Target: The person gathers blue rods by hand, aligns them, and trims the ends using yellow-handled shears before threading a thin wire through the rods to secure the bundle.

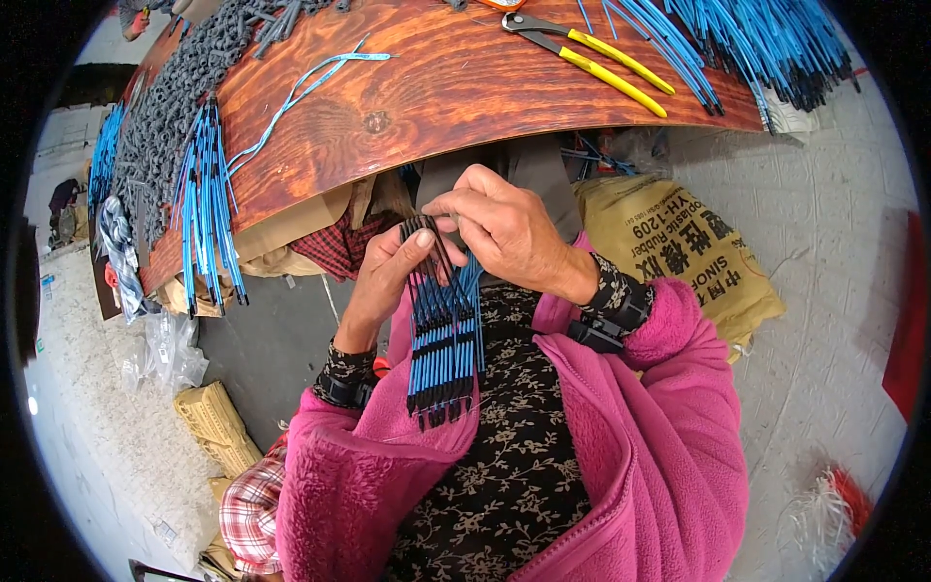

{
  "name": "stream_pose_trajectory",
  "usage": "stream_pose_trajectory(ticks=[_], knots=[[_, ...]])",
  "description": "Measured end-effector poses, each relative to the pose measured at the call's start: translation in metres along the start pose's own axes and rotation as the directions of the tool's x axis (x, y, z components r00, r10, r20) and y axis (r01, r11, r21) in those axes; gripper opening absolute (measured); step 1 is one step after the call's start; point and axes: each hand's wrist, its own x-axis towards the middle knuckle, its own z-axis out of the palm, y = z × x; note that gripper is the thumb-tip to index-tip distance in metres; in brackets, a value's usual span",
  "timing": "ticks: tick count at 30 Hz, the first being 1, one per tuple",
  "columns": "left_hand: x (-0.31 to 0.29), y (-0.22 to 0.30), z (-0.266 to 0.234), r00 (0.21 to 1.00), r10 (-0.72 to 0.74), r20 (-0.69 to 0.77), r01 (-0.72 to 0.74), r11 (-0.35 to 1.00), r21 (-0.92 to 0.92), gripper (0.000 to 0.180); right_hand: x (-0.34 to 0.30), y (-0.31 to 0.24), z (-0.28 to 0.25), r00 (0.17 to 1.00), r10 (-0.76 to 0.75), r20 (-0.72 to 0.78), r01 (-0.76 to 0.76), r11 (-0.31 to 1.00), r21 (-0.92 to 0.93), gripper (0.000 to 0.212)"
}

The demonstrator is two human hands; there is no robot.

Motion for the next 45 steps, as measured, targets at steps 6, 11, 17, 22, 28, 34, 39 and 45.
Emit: stream_pose_trajectory(ticks=[6, 11, 17, 22, 28, 34, 39, 45], knots=[[-0.001, 0.000, 0.000, 1.000, -0.005, 0.004, 0.006, 0.999, -0.033, 0.035, 0.001, 0.002, -0.001, 0.999, 0.045, 0.030, -0.048, 0.996, 0.078, 0.027], [0.001, 0.000, 0.000, 1.000, -0.009, 0.015, 0.009, 1.000, -0.017, 0.032, 0.001, 0.008, 0.000, 0.998, 0.049, 0.033, -0.051, 0.995, 0.088, 0.025], [0.001, -0.003, -0.001, 1.000, 0.009, 0.028, -0.010, 1.000, 0.007, 0.028, 0.005, 0.003, -0.005, 0.998, -0.009, 0.056, 0.007, 1.000, 0.026, 0.025], [0.001, -0.005, -0.002, 0.999, -0.013, 0.041, 0.013, 1.000, 0.000, 0.028, 0.010, 0.004, -0.013, 0.990, -0.055, 0.128, 0.058, 0.998, -0.019, 0.026], [0.004, -0.003, 0.000, 0.998, 0.017, 0.067, -0.017, 1.000, 0.000, 0.029, 0.014, 0.004, -0.015, 0.985, -0.067, 0.161, 0.066, 0.998, 0.011, 0.028], [0.005, -0.002, -0.002, 0.998, 0.010, 0.069, -0.013, 0.999, 0.039, 0.029, 0.016, 0.006, -0.013, 0.980, -0.060, 0.191, 0.049, 0.997, 0.063, 0.030], [0.006, -0.002, -0.002, 0.998, 0.010, 0.067, -0.012, 0.999, 0.035, 0.030, 0.018, 0.008, -0.013, 0.979, -0.047, 0.199, 0.031, 0.996, 0.083, 0.029], [0.006, 0.002, 0.002, 0.998, -0.003, 0.056, 0.001, 1.000, 0.031, 0.033, 0.018, 0.010, -0.013, 0.978, -0.030, 0.209, 0.015, 0.997, 0.073, 0.027]])
